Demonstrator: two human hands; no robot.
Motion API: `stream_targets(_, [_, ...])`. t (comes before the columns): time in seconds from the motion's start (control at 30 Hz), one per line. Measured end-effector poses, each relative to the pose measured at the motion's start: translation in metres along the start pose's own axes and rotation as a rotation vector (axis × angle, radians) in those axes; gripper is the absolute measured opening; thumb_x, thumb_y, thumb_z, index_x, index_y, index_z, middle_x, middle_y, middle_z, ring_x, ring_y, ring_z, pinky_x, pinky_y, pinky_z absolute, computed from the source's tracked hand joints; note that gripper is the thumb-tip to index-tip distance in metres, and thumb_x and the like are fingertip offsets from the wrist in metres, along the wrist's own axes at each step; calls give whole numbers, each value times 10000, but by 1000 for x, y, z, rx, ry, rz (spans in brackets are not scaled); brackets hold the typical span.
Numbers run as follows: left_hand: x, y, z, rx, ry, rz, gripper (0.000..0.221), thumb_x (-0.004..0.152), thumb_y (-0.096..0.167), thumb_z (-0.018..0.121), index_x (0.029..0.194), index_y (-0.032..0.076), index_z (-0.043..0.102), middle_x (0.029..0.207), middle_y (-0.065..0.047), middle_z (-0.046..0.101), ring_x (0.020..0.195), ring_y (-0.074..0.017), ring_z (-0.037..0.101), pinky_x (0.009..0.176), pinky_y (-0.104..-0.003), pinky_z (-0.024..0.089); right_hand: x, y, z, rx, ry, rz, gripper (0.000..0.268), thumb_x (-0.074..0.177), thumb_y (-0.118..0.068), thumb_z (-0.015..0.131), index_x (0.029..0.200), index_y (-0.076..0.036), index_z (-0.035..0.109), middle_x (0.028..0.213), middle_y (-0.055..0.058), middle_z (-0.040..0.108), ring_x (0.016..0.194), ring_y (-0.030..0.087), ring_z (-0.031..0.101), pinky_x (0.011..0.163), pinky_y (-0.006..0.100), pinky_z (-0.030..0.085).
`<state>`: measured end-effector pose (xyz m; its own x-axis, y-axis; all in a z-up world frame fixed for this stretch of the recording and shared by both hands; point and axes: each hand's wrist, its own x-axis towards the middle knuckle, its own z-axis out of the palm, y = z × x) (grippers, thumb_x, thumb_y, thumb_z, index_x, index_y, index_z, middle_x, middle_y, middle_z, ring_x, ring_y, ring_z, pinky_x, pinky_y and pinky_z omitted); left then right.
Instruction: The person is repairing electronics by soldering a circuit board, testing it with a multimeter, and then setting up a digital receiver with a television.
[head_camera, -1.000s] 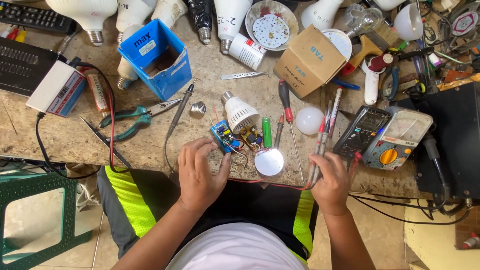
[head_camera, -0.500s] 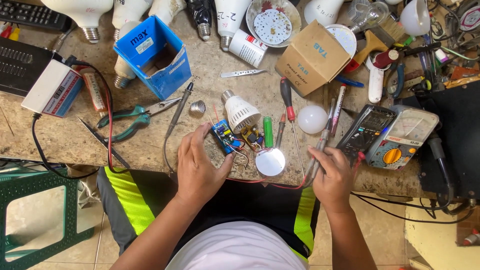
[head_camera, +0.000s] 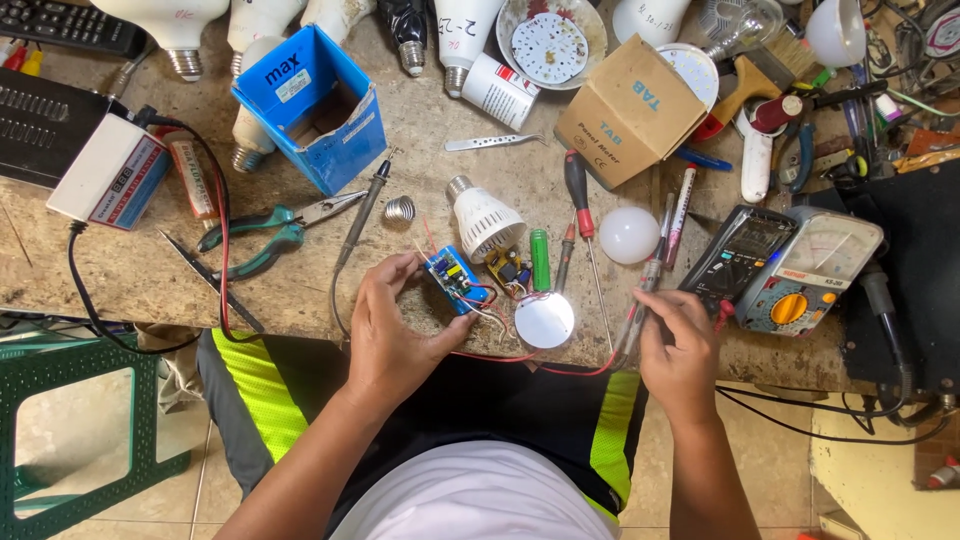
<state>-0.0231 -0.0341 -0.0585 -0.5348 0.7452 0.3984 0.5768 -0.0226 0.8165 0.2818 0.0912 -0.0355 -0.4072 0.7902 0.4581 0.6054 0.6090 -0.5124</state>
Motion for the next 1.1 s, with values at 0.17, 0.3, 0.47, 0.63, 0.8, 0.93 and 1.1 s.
stream_targets(0.17, [-5,-1,5,-32,26,-37,849,556,318,1004,1228,24,578,1142,-134,700,1034,-335,721,920,-427,597,-5,7,1,5,30,23,258,951,61,647,1119,-71,791,991,132,689,898,315,692,834,404,544])
stream_targets(0.3, [-7,-4,3,-15,10,-50,838,548,360,1009,1211,59,595,1116,-100,710,1021,-305,730,918,-414,603,-5,3,2,-13,79,61,232,957,46,651,1104,-59,796,971,124,697,871,298,690,821,392,546])
stream_targets(0.47, [-6,-3,2,-43,-12,-44,803,565,321,1006,1200,50,596,1101,-105,712,1012,-306,739,912,-403,600,-3,0,3,9,128,85,214,950,43,675,1108,-46,788,977,132,697,895,292,682,870,388,536])
stream_targets(0.63, [-6,-5,2,-28,-16,-10,768,576,321,1009,1176,50,613,1084,-102,714,985,-306,742,894,-394,605,0,-3,3,2,142,104,200,938,24,700,1099,-52,790,968,125,701,891,289,686,858,380,539])
stream_targets(0.8, [-4,-3,-1,-159,-24,26,720,626,198,999,1173,-17,583,1107,-165,674,976,-357,745,869,-423,625,-1,-1,3,-27,141,90,198,941,7,707,1106,-62,794,962,107,704,869,272,684,840,361,544])
stream_targets(0.93, [-1,3,-4,-166,-19,70,721,632,187,1000,1172,-19,570,1080,-165,661,949,-360,737,854,-428,626,-2,2,4,-36,139,70,202,941,1,711,1109,-69,798,960,101,703,867,272,685,832,359,543])
stream_targets(1.1, [-1,8,-6,-141,-17,106,687,660,214,986,1178,21,578,1058,-125,657,949,-324,729,849,-439,620,-2,3,3,-34,134,62,198,943,17,704,1101,-57,796,948,120,700,866,297,687,822,376,543])
